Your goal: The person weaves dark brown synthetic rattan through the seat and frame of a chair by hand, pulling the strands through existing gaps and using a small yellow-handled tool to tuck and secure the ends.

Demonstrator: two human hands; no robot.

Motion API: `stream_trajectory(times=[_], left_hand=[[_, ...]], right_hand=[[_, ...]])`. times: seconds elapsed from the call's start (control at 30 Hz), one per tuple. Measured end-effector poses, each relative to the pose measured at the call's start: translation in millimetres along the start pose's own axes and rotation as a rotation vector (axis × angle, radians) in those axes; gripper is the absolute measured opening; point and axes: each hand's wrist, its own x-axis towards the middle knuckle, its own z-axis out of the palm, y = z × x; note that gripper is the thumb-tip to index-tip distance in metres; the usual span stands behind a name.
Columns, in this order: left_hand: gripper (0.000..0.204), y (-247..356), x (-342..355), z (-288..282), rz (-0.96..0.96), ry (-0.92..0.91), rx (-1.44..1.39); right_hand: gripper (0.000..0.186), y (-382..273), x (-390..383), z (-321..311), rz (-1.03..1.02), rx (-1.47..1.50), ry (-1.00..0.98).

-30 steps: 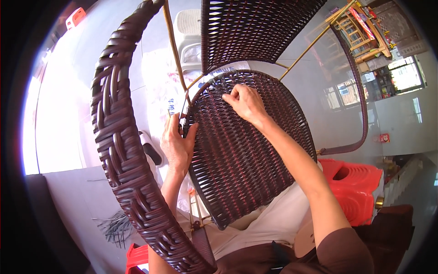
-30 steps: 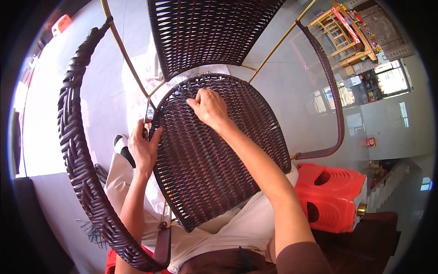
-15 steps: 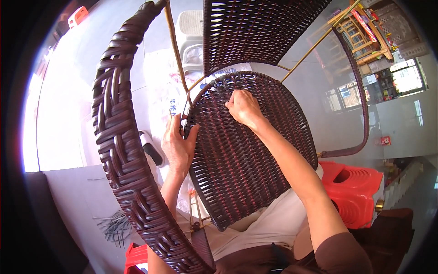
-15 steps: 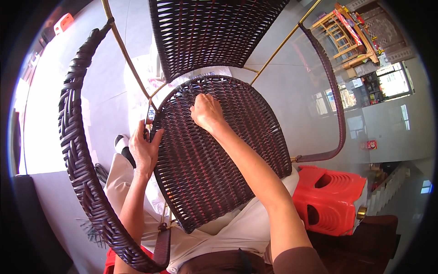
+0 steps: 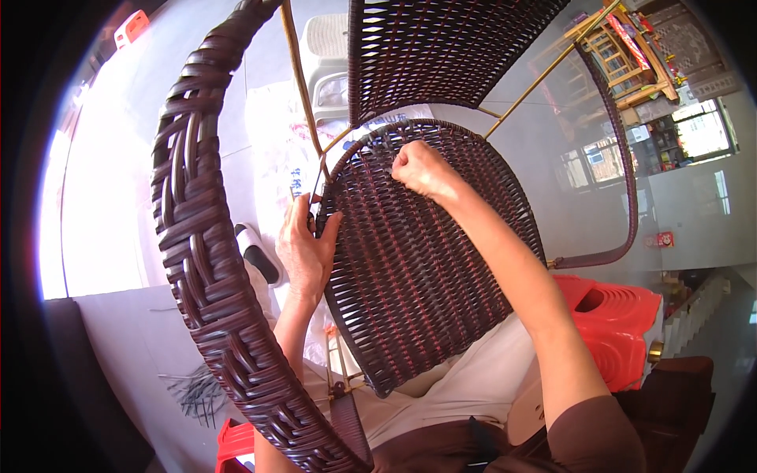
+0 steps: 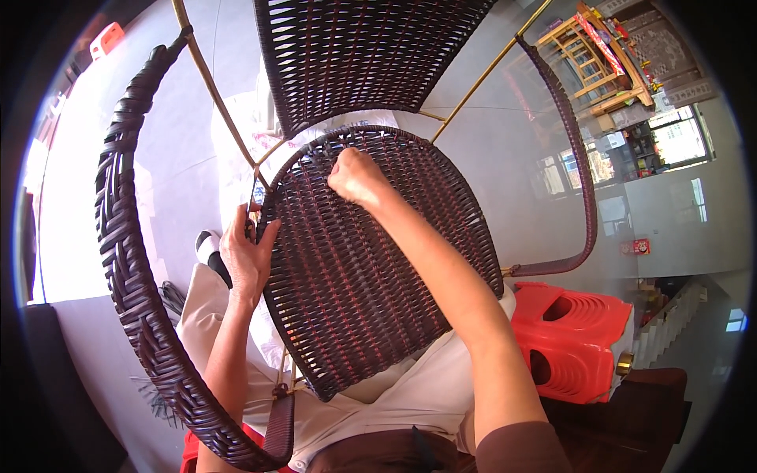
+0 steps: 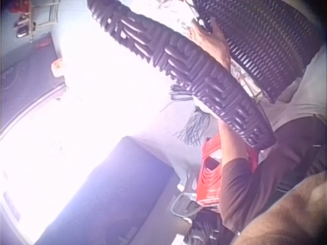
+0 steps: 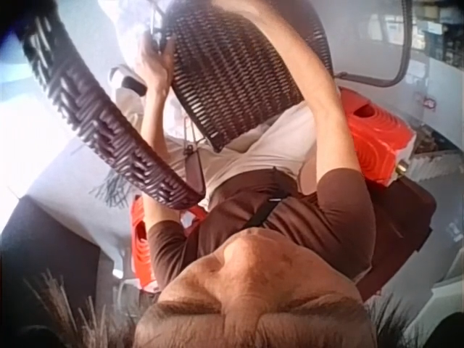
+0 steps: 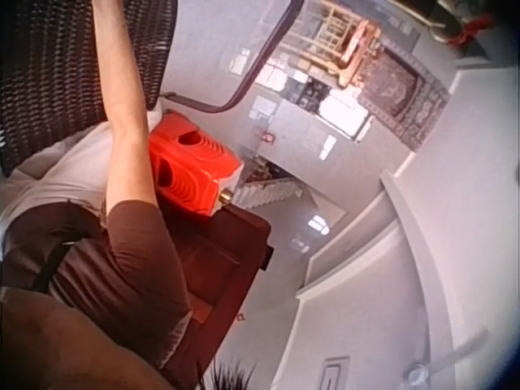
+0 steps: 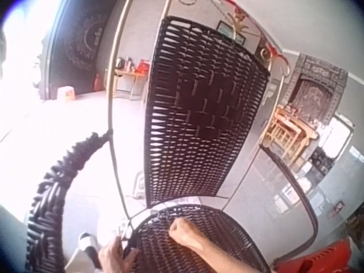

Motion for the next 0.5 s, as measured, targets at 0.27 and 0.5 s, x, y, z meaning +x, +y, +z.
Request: stream_trajectory(times=[0.27,0.5], left_hand=[[0.033,-1.8,0.1,0.7,-0.009,-0.003,-0.006],[0.035,4.7,1.0,1.4,-0.022,-0.011,-0.007]], right_hand=[[0.008,-14.6,-4.7,-20.8,0.173,0.023,-0.164],[0.015,30.1,5.8,-3.8,0.036,0.413,-0.048]])
